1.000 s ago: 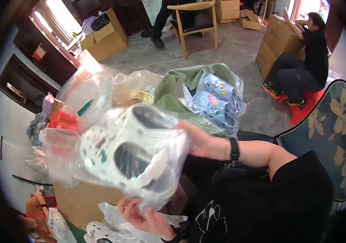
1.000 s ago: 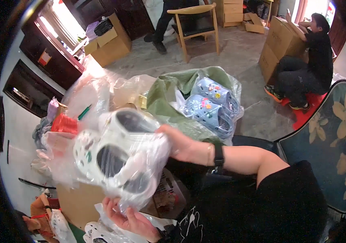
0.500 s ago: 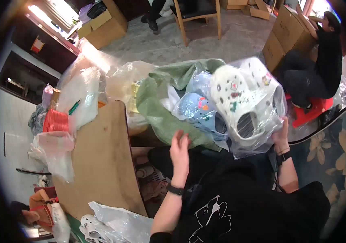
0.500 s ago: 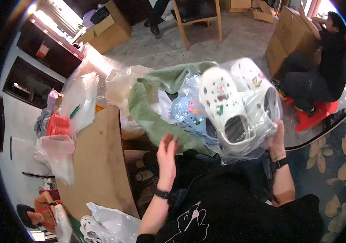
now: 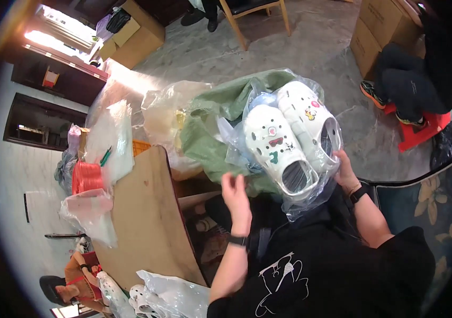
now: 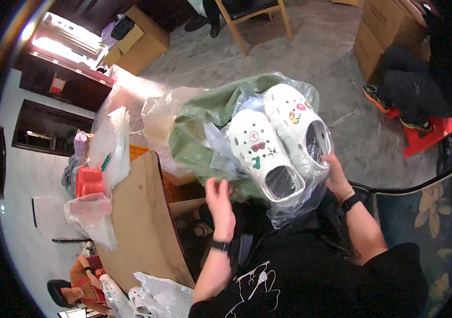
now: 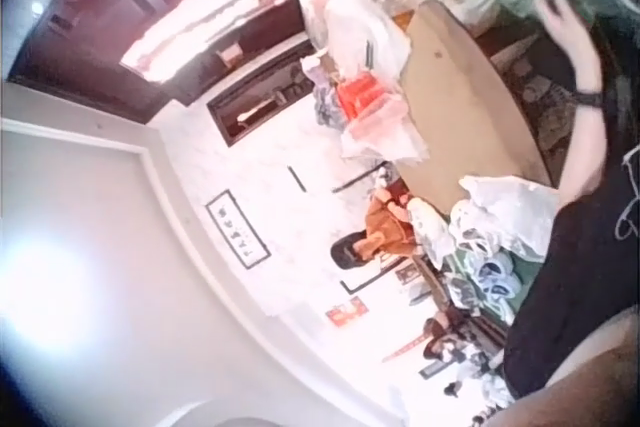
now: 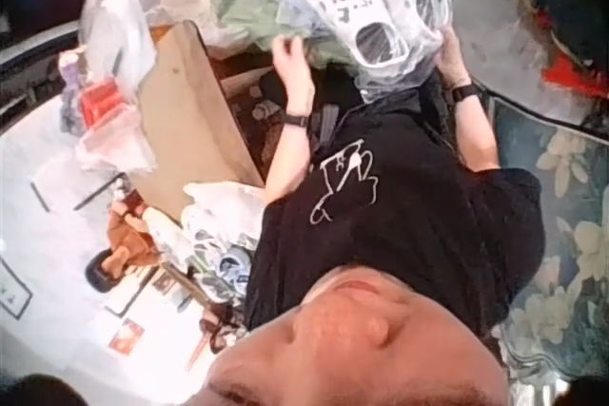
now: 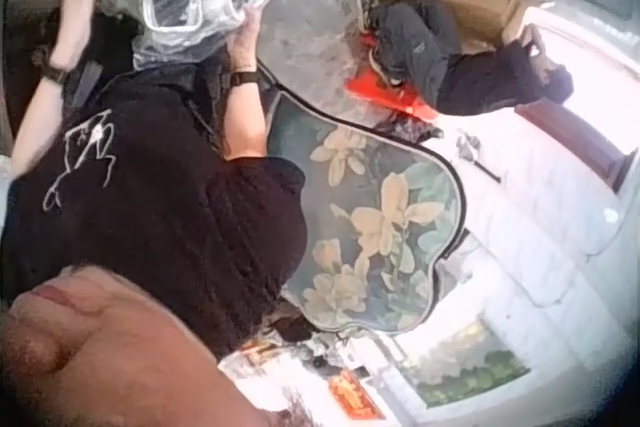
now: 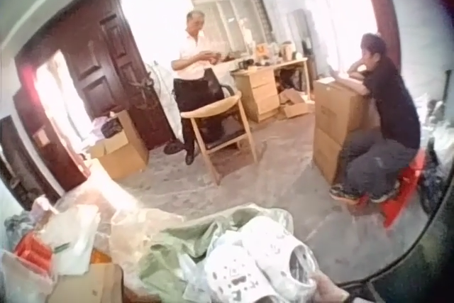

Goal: Packing decorated rubber clogs into plastic bags and placing them into a larger shipping sack.

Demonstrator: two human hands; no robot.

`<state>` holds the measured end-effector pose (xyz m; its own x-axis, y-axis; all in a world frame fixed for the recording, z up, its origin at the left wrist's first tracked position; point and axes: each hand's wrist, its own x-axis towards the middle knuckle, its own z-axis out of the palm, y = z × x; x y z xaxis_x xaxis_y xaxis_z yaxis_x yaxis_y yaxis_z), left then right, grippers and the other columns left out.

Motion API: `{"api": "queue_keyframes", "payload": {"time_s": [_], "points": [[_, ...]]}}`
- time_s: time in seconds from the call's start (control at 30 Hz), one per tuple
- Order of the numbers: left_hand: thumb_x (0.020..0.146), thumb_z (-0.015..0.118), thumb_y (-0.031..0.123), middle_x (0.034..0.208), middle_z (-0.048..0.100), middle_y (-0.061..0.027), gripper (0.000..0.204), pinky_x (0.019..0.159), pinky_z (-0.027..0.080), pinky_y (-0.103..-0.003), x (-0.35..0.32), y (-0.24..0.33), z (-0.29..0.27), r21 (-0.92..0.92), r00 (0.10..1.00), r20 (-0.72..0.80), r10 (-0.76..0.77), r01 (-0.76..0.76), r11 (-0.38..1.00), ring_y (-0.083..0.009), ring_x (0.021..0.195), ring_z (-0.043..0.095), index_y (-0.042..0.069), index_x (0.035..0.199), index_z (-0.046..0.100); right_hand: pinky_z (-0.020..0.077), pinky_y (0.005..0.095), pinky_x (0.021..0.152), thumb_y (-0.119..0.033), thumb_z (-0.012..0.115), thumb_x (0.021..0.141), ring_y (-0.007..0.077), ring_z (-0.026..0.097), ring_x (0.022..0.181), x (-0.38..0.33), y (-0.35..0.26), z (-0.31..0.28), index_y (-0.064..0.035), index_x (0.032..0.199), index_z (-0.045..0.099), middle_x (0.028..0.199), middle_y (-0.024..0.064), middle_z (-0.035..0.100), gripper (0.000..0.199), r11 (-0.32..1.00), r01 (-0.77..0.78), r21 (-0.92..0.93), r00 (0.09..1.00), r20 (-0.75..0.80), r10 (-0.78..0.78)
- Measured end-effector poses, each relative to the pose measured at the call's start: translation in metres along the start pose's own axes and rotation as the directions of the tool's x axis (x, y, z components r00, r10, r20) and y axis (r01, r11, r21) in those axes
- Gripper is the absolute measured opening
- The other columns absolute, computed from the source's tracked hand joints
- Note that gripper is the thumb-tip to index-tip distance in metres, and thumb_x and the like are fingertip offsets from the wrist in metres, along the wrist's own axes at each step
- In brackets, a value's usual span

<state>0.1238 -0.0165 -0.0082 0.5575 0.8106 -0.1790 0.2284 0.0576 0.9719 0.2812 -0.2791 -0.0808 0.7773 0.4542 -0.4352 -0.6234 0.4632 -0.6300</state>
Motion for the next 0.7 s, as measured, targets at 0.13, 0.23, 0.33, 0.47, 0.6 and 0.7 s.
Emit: {"api": "queue_keyframes", "payload": {"time_s": [0.13, 0.23, 0.33, 0.47, 0.6, 0.7], "points": [[0.097, 0.05, 0.01, 0.115, 0.056, -0.0044, 0.017, 0.091, 0.045, -0.033, -0.036, 0.055, -0.043, -0.588, 0.998, 0.019, -0.062, 0.061, 0.807, -0.0154, 0.104, 0.054, 0.008, 0.114, 0.049, 0.0387, 0.0362, 0.106, -0.022, 0.061, 0.079, 0.0219, 0.047, 0.127, -0.005, -0.012, 0.025, -0.0052, 0.147, 0.034, 0.139, 0.0104, 0.048, 0.075, 0.992, 0.057, -0.111, 0.996, 0.079, -0.049], [0.099, 0.047, 0.009, 0.114, 0.056, -0.0044, 0.015, 0.094, 0.043, -0.033, -0.043, 0.07, -0.05, -0.58, 0.998, -0.042, -0.05, 0.016, 0.815, -0.0152, 0.105, 0.054, 0.006, 0.113, 0.05, 0.0294, 0.0314, 0.111, -0.015, 0.063, 0.075, 0.0204, 0.04, 0.134, 0.002, -0.017, 0.064, -0.0014, 0.148, 0.033, 0.146, 0.0095, 0.043, 0.079, 0.842, 0.259, -0.474, 0.936, 0.338, -0.097], [0.099, 0.043, 0.01, 0.111, 0.053, -0.0037, 0.014, 0.094, 0.042, -0.031, -0.047, 0.073, -0.04, -0.312, 0.996, -0.084, -0.011, -0.016, 0.95, -0.0148, 0.105, 0.052, 0.006, 0.11, 0.05, 0.0315, 0.0336, 0.111, -0.016, 0.061, 0.081, 0.0217, 0.045, 0.13, 0.026, -0.013, 0.112, -0.0027, 0.142, 0.044, 0.142, 0.0128, 0.048, 0.065, 0.705, 0.387, -0.595, 0.846, 0.534, -0.014], [0.099, 0.047, 0.016, 0.114, 0.052, -0.0059, 0.022, 0.097, 0.041, -0.032, -0.039, 0.063, -0.047, -0.486, 0.997, -0.071, -0.037, -0.002, 0.874, -0.0169, 0.109, 0.051, 0.002, 0.116, 0.047, 0.0294, 0.0392, 0.112, -0.039, 0.062, 0.083, 0.0323, 0.039, 0.135, 0.039, -0.003, 0.169, -0.0053, 0.148, 0.033, 0.148, 0.0197, 0.038, 0.079, 0.384, 0.582, -0.717, 0.775, 0.632, 0.003], [0.088, 0.066, 0.006, 0.127, 0.048, -0.0142, 0.057, 0.105, 0.033, -0.037, -0.031, 0.048, -0.04, 0.111, 0.986, -0.131, 0.104, -0.09, 0.99, -0.025, 0.119, 0.047, -0.002, 0.134, 0.033, 0.0208, 0.0392, 0.117, -0.05, 0.06, 0.089, 0.0309, 0.024, 0.145, 0.038, -0.028, 0.17, -0.0076, 0.154, 0.02, 0.157, 0.0214, 0.023, 0.088, 0.486, 0.612, -0.624, 0.535, 0.779, 0.327], [0.082, 0.074, 0.006, 0.127, 0.049, -0.0173, 0.058, 0.104, 0.034, -0.036, -0.023, 0.04, -0.019, 0.246, 0.985, -0.111, 0.129, -0.099, 0.964, -0.0266, 0.118, 0.046, -0.002, 0.127, 0.039, 0.0462, 0.0306, 0.091, -0.023, 0.055, 0.096, 0.0141, 0.059, 0.109, 0.08, -0.033, 0.111, -0.0025, 0.119, 0.065, 0.122, 0.0082, 0.065, 0.032, 0.69, 0.404, -0.6, 0.898, 0.404, -0.174]]}}
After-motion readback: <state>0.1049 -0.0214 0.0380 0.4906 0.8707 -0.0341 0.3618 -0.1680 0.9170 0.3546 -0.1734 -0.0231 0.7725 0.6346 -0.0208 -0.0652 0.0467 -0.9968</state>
